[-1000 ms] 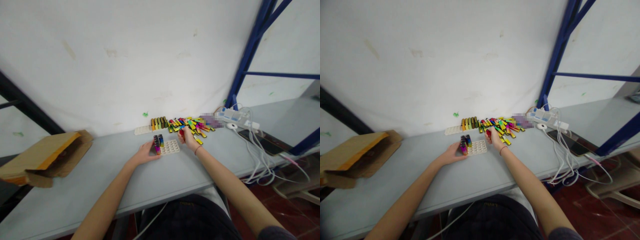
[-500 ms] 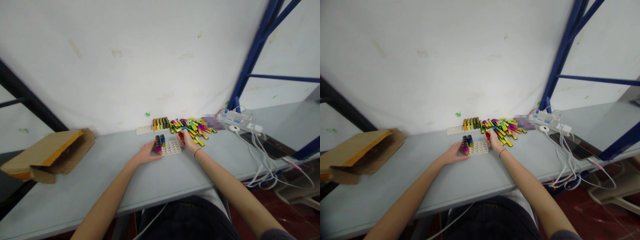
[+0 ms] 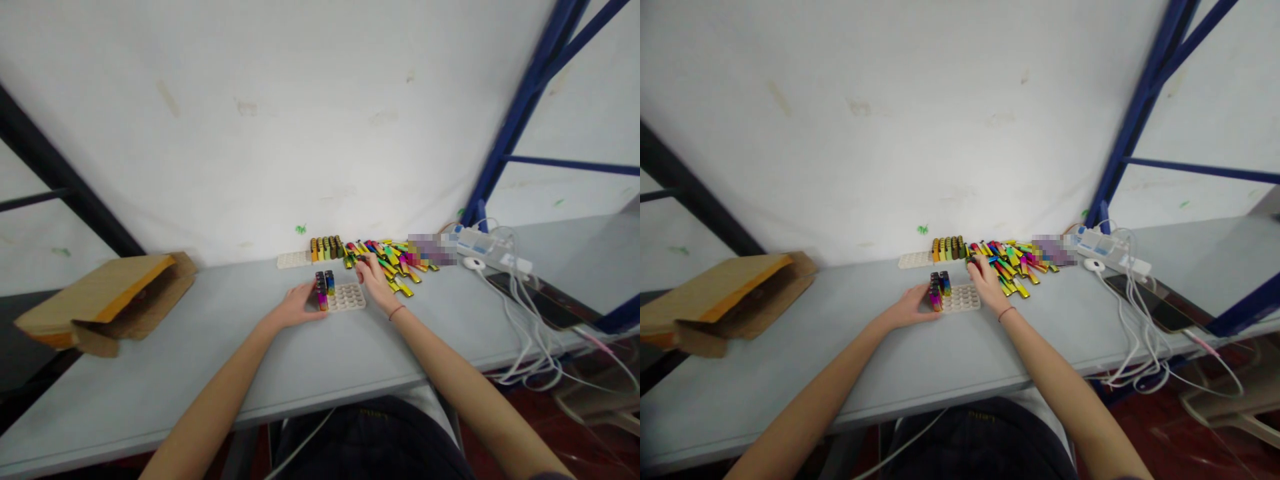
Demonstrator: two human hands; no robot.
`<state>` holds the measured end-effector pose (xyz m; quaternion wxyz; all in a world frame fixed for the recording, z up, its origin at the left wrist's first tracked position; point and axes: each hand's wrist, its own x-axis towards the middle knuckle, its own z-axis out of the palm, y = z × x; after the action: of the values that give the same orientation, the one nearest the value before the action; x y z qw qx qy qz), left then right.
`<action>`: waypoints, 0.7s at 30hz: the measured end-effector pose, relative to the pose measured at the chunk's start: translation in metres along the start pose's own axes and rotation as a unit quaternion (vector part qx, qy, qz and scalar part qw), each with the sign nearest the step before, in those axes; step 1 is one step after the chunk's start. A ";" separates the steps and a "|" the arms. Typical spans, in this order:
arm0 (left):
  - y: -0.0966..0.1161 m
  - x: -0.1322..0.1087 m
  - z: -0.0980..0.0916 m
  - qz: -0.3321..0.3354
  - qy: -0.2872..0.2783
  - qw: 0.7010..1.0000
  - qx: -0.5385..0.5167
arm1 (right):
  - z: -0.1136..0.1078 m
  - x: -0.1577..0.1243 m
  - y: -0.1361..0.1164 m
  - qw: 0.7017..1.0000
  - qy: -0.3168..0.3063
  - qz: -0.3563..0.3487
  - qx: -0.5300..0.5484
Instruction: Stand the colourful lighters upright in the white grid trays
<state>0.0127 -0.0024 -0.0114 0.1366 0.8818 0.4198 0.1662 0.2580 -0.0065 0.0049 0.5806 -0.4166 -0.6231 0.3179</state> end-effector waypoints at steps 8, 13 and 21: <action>-0.002 0.000 0.001 0.000 -0.002 1.000 0.002 | 0.008 -0.006 0.000 0.991 -0.107 -0.059 -0.050; -0.004 -0.001 0.003 0.011 0.015 1.000 -0.012 | 0.013 -0.008 0.003 0.990 -0.127 -0.038 -0.045; -0.003 0.000 0.002 0.008 0.014 1.000 -0.016 | 0.015 -0.015 -0.005 0.983 -0.137 -0.063 -0.106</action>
<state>0.0117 -0.0012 -0.0147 0.1435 0.8803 0.4122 0.1859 0.2420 -0.0203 0.0008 0.4617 -0.3880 -0.7519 0.2666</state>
